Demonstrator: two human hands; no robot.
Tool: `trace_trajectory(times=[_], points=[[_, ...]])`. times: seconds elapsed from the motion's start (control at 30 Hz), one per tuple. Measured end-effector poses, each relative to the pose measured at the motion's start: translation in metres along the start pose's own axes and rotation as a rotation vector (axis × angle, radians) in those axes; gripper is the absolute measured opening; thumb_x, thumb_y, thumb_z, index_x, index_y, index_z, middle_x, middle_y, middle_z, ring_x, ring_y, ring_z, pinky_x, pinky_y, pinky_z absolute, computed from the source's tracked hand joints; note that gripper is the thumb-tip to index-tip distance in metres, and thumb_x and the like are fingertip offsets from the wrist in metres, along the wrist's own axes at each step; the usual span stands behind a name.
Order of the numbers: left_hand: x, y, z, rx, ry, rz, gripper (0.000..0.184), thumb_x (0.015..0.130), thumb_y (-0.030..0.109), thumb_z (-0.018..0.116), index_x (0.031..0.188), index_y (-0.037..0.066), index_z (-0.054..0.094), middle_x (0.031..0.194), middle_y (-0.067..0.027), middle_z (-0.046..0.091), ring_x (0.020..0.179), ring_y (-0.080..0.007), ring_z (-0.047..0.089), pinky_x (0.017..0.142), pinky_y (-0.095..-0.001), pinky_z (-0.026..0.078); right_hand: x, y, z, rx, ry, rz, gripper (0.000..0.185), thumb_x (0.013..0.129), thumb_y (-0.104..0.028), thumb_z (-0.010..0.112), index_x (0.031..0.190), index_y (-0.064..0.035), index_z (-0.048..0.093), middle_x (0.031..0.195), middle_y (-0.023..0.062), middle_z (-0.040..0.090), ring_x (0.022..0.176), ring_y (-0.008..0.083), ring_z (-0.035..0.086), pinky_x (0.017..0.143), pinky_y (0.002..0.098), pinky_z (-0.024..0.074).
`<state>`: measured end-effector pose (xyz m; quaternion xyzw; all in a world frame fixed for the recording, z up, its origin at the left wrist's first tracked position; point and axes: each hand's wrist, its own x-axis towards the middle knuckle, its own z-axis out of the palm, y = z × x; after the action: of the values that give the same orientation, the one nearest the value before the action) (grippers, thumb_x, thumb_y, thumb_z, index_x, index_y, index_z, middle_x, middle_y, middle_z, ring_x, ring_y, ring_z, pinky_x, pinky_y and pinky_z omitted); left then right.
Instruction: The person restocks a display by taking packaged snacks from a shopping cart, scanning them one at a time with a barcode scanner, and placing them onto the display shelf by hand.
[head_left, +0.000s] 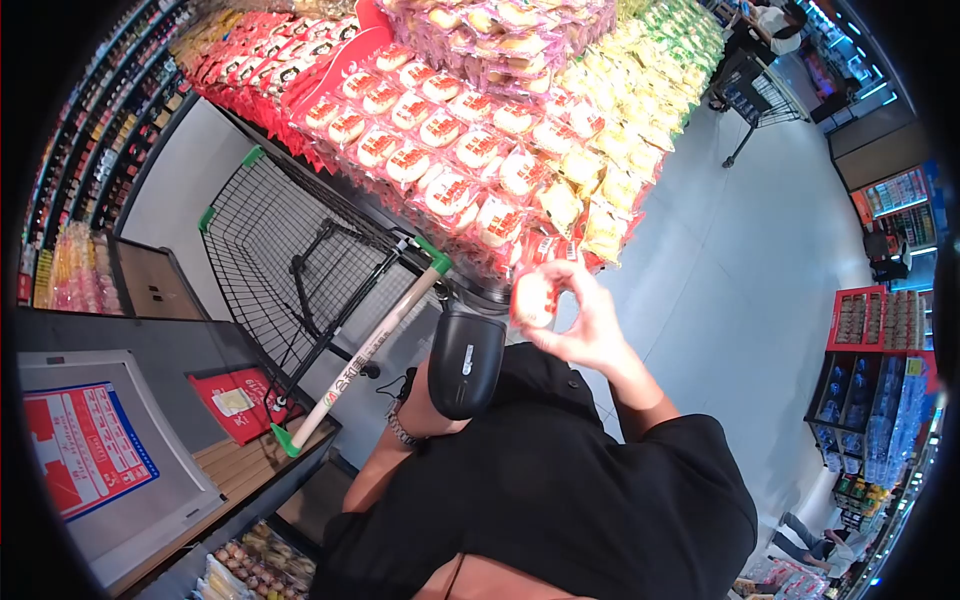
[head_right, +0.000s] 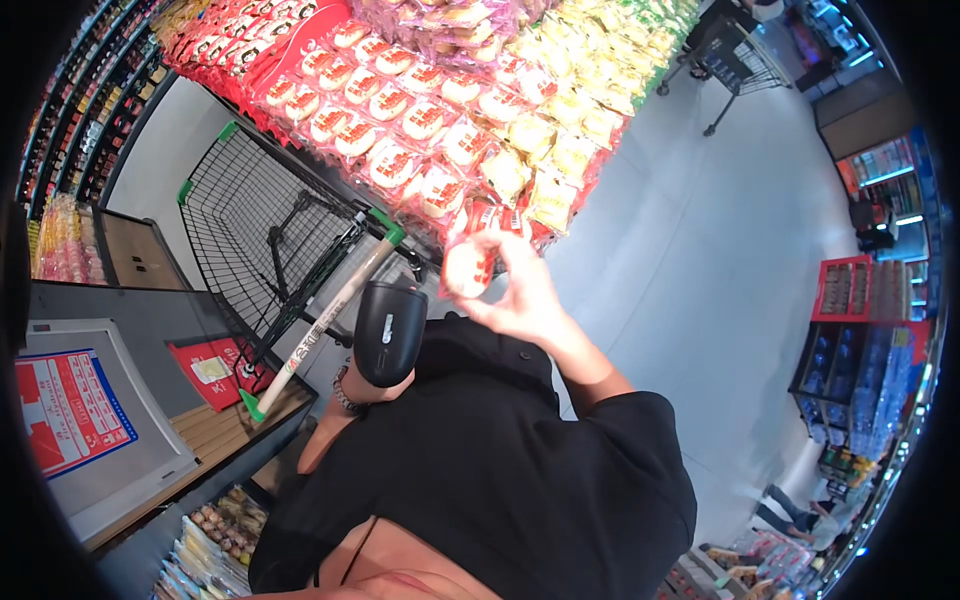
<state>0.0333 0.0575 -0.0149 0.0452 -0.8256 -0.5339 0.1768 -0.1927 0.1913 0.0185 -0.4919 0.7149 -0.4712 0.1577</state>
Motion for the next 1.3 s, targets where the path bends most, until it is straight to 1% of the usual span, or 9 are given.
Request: trace_trajectory(times=[0.03, 0.17, 0.2, 0.3, 0.53, 0.77, 1.0, 1.1, 1.3], points=[[0.001, 0.002, 0.002, -0.093, 0.005, -0.085, 0.062, 0.072, 0.005, 0.073, 0.13, -0.002, 0.052, 0.124, -0.0144, 0.06, 0.116, -0.033, 0.058, 0.105, -0.0421, 0.042, 0.004, 0.003, -0.007, -0.232, 0.084, -0.055, 0.065, 0.063, -0.011, 0.088, 0.121, -0.0067, 0.058, 0.109, 0.01, 0.063, 0.096, 0.0226, 0.064, 0.087, 0.0357, 0.0531], [0.013, -0.003, 0.001, -0.091, -0.106, -0.129, 0.066, 0.064, 0.007, 0.069, 0.127, -0.002, 0.051, 0.129, -0.02, 0.053, 0.123, -0.039, 0.049, 0.109, -0.0439, 0.037, 0.021, 0.002, -0.021, -0.523, 0.057, -0.114, 0.069, 0.06, -0.017, 0.089, 0.121, -0.008, 0.059, 0.104, 0.0103, 0.062, 0.1, 0.029, 0.059, 0.091, 0.0415, 0.0447], [0.011, -0.013, 0.007, -0.023, -0.194, -0.102, 0.071, 0.061, 0.007, 0.068, 0.128, -0.003, 0.049, 0.133, -0.0219, 0.049, 0.129, -0.0392, 0.044, 0.111, -0.0444, 0.036, 0.024, 0.004, -0.021, -0.519, 0.025, -0.095, 0.071, 0.059, -0.018, 0.089, 0.122, -0.0083, 0.058, 0.103, 0.0112, 0.061, 0.104, 0.0311, 0.056, 0.093, 0.0428, 0.04], [0.01, -0.032, 0.016, 0.029, -0.313, -0.003, 0.093, 0.06, 0.013, 0.071, 0.142, -0.009, 0.034, 0.14, -0.0266, 0.045, 0.136, -0.0396, 0.041, 0.116, -0.0422, 0.031, 0.031, 0.009, -0.019, -0.582, -0.024, -0.095, 0.067, 0.061, -0.017, 0.085, 0.121, -0.0064, 0.058, 0.106, 0.0097, 0.063, 0.102, 0.0305, 0.056, 0.093, 0.0432, 0.0409], [0.028, -0.045, 0.024, -0.108, -0.29, -0.078, 0.093, 0.062, 0.011, 0.07, 0.145, -0.008, 0.032, 0.141, -0.0256, 0.045, 0.136, -0.0376, 0.042, 0.114, -0.0407, 0.033, 0.036, 0.027, -0.02, -0.534, -0.016, -0.114, 0.07, 0.061, -0.02, 0.088, 0.123, -0.0065, 0.058, 0.116, 0.0123, 0.066, 0.106, 0.0329, 0.058, 0.096, 0.043, 0.0403], [0.055, -0.08, 0.044, -0.136, -0.243, 0.073, 0.094, 0.065, 0.006, 0.065, 0.149, -0.003, 0.024, 0.148, -0.0259, 0.036, 0.141, -0.0422, 0.033, 0.117, -0.044, 0.028, 0.036, 0.036, -0.02, -0.58, 0.007, -0.156, 0.066, 0.062, -0.019, 0.085, 0.122, -0.0056, 0.059, 0.113, 0.0105, 0.065, 0.103, 0.0309, 0.056, 0.093, 0.0436, 0.0411], [0.076, -0.059, 0.04, -0.141, -0.256, 0.108, 0.093, 0.066, 0.0, 0.062, 0.151, -0.001, 0.026, 0.153, -0.0233, 0.032, 0.145, -0.0387, 0.029, 0.119, -0.0425, 0.024, 0.041, 0.033, -0.032, -0.517, -0.054, -0.227, 0.064, 0.064, -0.016, 0.082, 0.123, -0.0049, 0.061, 0.114, 0.0119, 0.066, 0.103, 0.0317, 0.055, 0.094, 0.0447, 0.0401], [0.074, -0.057, 0.044, -0.197, -0.218, 0.065, 0.09, 0.066, -0.002, 0.061, 0.15, -0.001, 0.029, 0.153, -0.0226, 0.033, 0.146, -0.0367, 0.03, 0.119, -0.0418, 0.024, 0.045, 0.024, -0.052, -0.446, -0.128, -0.231, 0.057, 0.071, -0.018, 0.081, 0.123, -0.0059, 0.062, 0.123, 0.0152, 0.065, 0.109, 0.0345, 0.058, 0.099, 0.0463, 0.0422], [0.073, -0.055, 0.042, -0.192, -0.185, 0.098, 0.089, 0.065, -0.004, 0.06, 0.149, 0.0, 0.03, 0.152, -0.0216, 0.037, 0.145, -0.0364, 0.032, 0.118, -0.0419, 0.026, 0.067, 0.035, -0.078, -0.55, -0.053, -0.099, 0.036, 0.08, -0.015, 0.074, 0.115, -0.0055, 0.067, 0.107, 0.014, 0.068, 0.102, 0.0345, 0.062, 0.091, 0.0419, 0.048]])
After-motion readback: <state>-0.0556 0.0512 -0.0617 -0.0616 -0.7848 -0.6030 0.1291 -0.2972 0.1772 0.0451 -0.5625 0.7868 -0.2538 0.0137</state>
